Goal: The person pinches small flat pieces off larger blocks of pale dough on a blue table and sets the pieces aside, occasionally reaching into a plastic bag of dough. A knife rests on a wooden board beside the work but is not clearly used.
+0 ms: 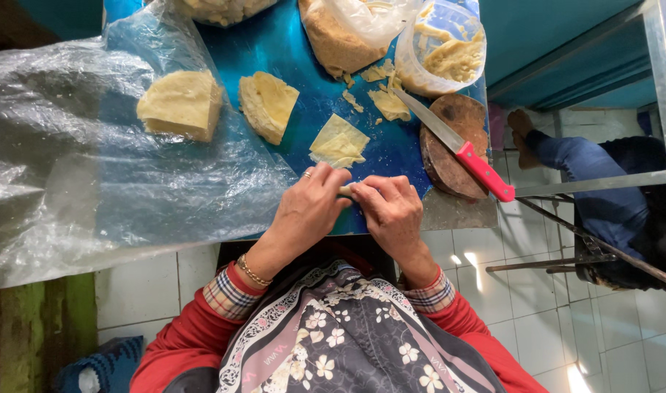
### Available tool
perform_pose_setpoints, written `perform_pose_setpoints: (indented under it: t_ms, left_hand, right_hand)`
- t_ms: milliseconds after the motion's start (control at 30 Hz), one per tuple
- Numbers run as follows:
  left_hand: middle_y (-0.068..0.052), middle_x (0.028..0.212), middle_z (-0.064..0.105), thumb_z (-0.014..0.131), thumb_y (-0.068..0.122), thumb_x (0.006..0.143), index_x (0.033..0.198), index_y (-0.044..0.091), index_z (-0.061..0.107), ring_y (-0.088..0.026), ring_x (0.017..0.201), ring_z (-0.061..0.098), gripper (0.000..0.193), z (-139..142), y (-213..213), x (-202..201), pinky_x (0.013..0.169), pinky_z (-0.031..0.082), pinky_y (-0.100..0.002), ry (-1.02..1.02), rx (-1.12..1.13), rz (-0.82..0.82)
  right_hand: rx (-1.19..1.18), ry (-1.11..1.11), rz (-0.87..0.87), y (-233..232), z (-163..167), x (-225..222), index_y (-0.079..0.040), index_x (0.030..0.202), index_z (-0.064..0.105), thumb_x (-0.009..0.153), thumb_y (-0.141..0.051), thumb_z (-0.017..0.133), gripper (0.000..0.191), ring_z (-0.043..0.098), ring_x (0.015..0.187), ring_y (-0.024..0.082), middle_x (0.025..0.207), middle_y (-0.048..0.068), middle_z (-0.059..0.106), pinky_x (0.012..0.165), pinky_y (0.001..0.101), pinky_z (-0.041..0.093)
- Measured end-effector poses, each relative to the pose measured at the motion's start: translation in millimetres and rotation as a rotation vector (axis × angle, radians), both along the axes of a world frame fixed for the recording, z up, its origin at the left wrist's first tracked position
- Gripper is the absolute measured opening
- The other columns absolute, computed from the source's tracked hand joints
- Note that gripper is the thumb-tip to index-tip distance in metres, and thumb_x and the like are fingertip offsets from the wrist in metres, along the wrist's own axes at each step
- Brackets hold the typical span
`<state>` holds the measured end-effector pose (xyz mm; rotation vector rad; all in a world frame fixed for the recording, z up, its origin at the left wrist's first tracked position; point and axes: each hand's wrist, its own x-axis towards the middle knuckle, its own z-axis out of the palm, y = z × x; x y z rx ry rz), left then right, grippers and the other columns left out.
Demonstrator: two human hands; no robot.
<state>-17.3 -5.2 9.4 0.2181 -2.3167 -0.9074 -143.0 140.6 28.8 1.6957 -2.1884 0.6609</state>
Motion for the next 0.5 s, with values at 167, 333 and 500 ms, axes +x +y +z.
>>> perform_pose_setpoints:
  t_ms: [167,333,500]
  left_hand:
    - [-0.008,0.1,0.058,0.068,0.006,0.091,0.099,0.009,0.06,-0.03,0.094,0.063,0.011,-7,3,-5,0.075,0.055,-0.04,-0.026,-0.081,0.065]
    - [-0.014,0.101,0.056,0.067,0.008,0.083,0.102,0.004,0.059,-0.035,0.094,0.061,0.021,-14,3,-10,0.077,0.054,-0.043,0.02,-0.048,0.061]
    - [-0.014,0.095,0.059,0.066,0.015,0.097,0.098,0.005,0.061,-0.036,0.088,0.063,0.011,-9,3,-12,0.073,0.052,-0.045,-0.01,0.168,0.092]
  right_hand:
    - [0.019,0.077,0.003,-1,3,1,-0.012,0.121,0.073,0.091,-0.016,0.079,0.031,0.063,0.101,0.025,0.118,0.003,0.069,0.081,0.0387,0.046]
    - [0.073,0.069,0.013,-4,11,3,-0.011,0.128,0.068,0.087,-0.021,0.079,0.043,0.063,0.104,0.025,0.12,0.003,0.071,0.085,0.0394,0.046]
    - [0.1,-0.188,0.051,-16,29,-8,-0.009,0.117,0.068,0.087,-0.022,0.08,0.035,0.066,0.092,0.025,0.106,0.003,0.072,0.082,0.0387,0.046]
